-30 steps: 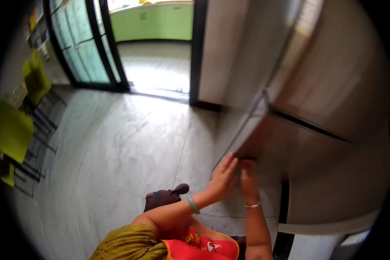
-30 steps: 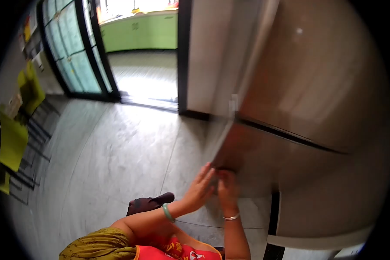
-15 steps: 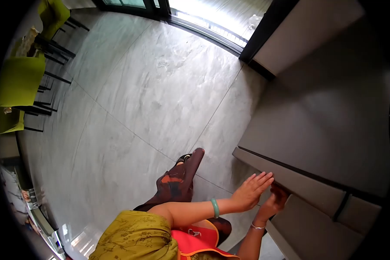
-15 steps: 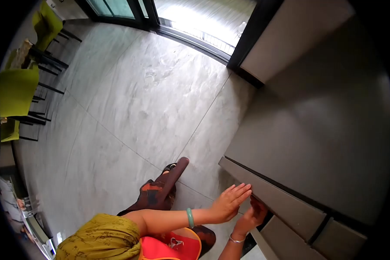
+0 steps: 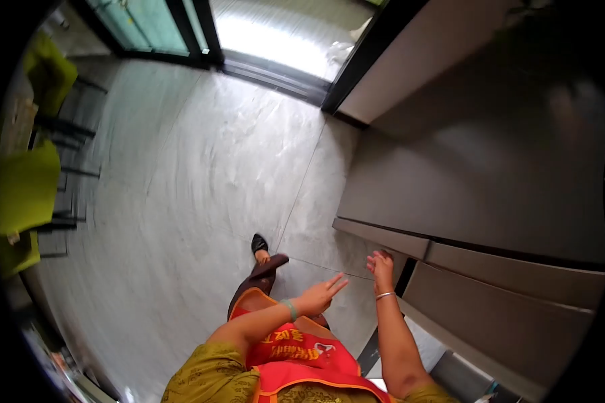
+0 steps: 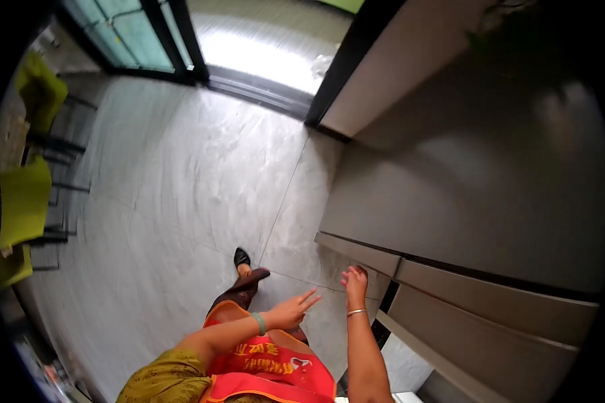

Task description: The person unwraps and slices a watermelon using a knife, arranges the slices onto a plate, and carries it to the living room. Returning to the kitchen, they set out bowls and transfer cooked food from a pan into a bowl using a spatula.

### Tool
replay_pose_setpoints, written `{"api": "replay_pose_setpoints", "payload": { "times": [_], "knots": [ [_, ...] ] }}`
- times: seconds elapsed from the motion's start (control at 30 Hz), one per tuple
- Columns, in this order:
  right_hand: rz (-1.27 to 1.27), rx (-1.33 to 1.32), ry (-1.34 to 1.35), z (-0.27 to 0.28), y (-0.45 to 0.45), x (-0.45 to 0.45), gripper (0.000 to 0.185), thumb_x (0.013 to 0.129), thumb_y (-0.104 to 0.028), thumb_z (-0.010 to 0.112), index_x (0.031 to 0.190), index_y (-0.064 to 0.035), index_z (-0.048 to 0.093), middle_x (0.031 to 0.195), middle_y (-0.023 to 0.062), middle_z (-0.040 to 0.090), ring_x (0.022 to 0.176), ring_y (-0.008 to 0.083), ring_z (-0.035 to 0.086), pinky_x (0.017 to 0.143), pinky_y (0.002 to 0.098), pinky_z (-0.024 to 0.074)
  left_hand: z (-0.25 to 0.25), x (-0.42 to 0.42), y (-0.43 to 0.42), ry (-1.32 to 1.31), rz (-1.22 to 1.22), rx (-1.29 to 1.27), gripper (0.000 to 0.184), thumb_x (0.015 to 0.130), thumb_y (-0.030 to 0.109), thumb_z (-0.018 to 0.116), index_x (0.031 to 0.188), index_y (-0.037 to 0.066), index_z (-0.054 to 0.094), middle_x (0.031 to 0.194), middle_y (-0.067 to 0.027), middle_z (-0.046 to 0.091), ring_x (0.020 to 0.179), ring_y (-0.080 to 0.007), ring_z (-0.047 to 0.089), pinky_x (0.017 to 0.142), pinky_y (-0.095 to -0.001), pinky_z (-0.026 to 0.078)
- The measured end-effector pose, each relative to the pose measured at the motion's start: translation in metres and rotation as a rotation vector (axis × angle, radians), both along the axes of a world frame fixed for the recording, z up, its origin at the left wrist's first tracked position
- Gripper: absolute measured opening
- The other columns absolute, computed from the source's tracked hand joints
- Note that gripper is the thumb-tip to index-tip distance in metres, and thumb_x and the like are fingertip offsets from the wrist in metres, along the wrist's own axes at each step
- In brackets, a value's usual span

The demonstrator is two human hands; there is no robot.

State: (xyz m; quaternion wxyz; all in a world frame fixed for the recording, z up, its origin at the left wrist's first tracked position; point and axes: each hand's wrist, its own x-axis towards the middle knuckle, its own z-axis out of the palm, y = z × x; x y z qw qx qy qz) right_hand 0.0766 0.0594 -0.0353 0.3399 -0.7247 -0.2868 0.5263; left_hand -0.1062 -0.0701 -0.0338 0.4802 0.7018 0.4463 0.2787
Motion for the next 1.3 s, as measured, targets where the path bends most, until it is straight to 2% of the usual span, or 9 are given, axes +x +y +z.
{"api": "replay_pose_setpoints", "payload": {
  "times": [0.13, 0.4, 0.67, 0.73, 0.8, 0.93, 1.07, 1.13, 1.3],
  "knots": [
    [0.296, -0.266, -0.105, 0.058, -0.010, -0.014, 0.026, 0.082, -0.013, 0.052, 0.106, -0.0030, 0.047, 0.094, 0.0086, 0.058, 0.077, 0.0181, 0.060, 0.058, 0.0289, 0.0481, 0.068, -0.075, 0.001, 0.155, -0.017, -0.145, 0.070, 0.070, 0.002, 0.051, 0.134, 0.006, 0.024, 0.137, -0.0230, 0.024, 0.084, -0.0375, 0.055, 0.071, -0.0448, 0.045],
    [0.593, -0.505, -0.217, 0.148, -0.027, -0.035, 0.022, 0.082, -0.011, 0.052, 0.102, -0.0033, 0.049, 0.083, 0.0083, 0.060, 0.066, 0.0163, 0.059, 0.054, 0.0282, 0.0482, 0.179, -0.228, 0.075, 0.213, 0.127, -0.172, 0.063, 0.076, 0.012, 0.053, 0.132, 0.005, 0.024, 0.134, -0.0257, 0.025, 0.091, -0.0416, 0.054, 0.071, -0.0442, 0.047],
    [0.594, -0.499, -0.302, 0.132, 0.035, -0.085, 0.023, 0.080, -0.010, 0.050, 0.101, -0.0007, 0.053, 0.079, 0.0088, 0.061, 0.062, 0.0164, 0.060, 0.051, 0.0291, 0.0482, 0.174, -0.373, 0.193, 0.271, 0.445, 0.028, 0.052, 0.079, 0.016, 0.051, 0.127, 0.005, 0.036, 0.133, -0.0279, 0.025, 0.096, -0.0433, 0.051, 0.078, -0.0429, 0.046],
    [0.582, -0.500, -0.271, 0.123, 0.081, -0.126, 0.024, 0.080, -0.010, 0.049, 0.101, -0.0004, 0.053, 0.078, 0.0090, 0.061, 0.060, 0.0164, 0.059, 0.050, 0.0292, 0.0480, 0.182, -0.424, 0.210, 0.285, 0.479, -0.129, 0.055, 0.080, 0.022, 0.054, 0.126, 0.001, 0.034, 0.133, -0.0288, 0.024, 0.115, -0.0432, 0.037, 0.091, -0.0417, 0.040],
    [0.572, -0.500, -0.226, 0.107, 0.132, -0.178, 0.024, 0.079, -0.009, 0.049, 0.101, -0.0001, 0.054, 0.077, 0.0092, 0.061, 0.058, 0.0163, 0.059, 0.050, 0.0292, 0.0477, 0.134, -0.480, 0.209, 0.390, 0.506, -0.026, 0.056, 0.074, 0.013, 0.052, 0.127, 0.002, 0.035, 0.130, -0.0302, 0.027, 0.119, -0.0426, 0.033, 0.094, -0.0407, 0.038],
    [1.071, -0.264, -0.443, 0.076, 0.245, -0.288, 0.017, 0.077, -0.014, 0.052, 0.085, -0.0003, 0.059, 0.073, 0.0100, 0.062, 0.061, 0.0183, 0.061, 0.056, 0.0305, 0.0486, 0.100, -0.589, 0.185, 0.623, 0.579, -0.513, 0.056, 0.071, 0.008, 0.048, 0.126, 0.002, 0.037, 0.130, -0.0294, 0.029, 0.118, -0.0422, 0.035, 0.095, -0.0409, 0.037],
    [0.895, -0.054, -0.067, 0.162, 0.329, -0.422, 0.030, 0.082, -0.020, 0.052, 0.105, -0.0009, 0.053, 0.090, 0.0088, 0.061, 0.075, 0.0142, 0.062, 0.057, 0.0245, 0.0464, 0.109, -0.668, 0.182, 0.616, 0.637, -0.775, 0.054, 0.071, 0.010, 0.048, 0.124, 0.002, 0.041, 0.127, -0.0278, 0.037, 0.114, -0.0407, 0.041, 0.094, -0.0407, 0.038],
    [0.979, 0.022, -0.127, 0.179, 0.367, -0.469, 0.028, 0.083, -0.019, 0.052, 0.104, -0.0008, 0.054, 0.089, 0.0090, 0.062, 0.076, 0.0150, 0.063, 0.060, 0.0256, 0.0475, 0.030, -0.708, 0.163, 0.709, 0.663, -0.580, 0.051, 0.073, 0.017, 0.053, 0.120, 0.002, 0.045, 0.123, -0.0273, 0.042, 0.114, -0.0405, 0.041, 0.092, -0.0406, 0.039],
    [0.984, 0.067, -0.184, 0.149, 0.435, -0.521, 0.026, 0.079, -0.016, 0.054, 0.100, -0.0001, 0.056, 0.081, 0.0108, 0.063, 0.069, 0.0154, 0.063, 0.063, 0.0279, 0.0488, 0.003, -0.772, 0.277, 0.715, 0.421, -0.915, 0.056, 0.074, 0.036, 0.059, 0.115, -0.001, 0.050, 0.115, -0.0275, 0.050, 0.110, -0.0406, 0.046, 0.090, -0.0409, 0.041]
  ]
}}
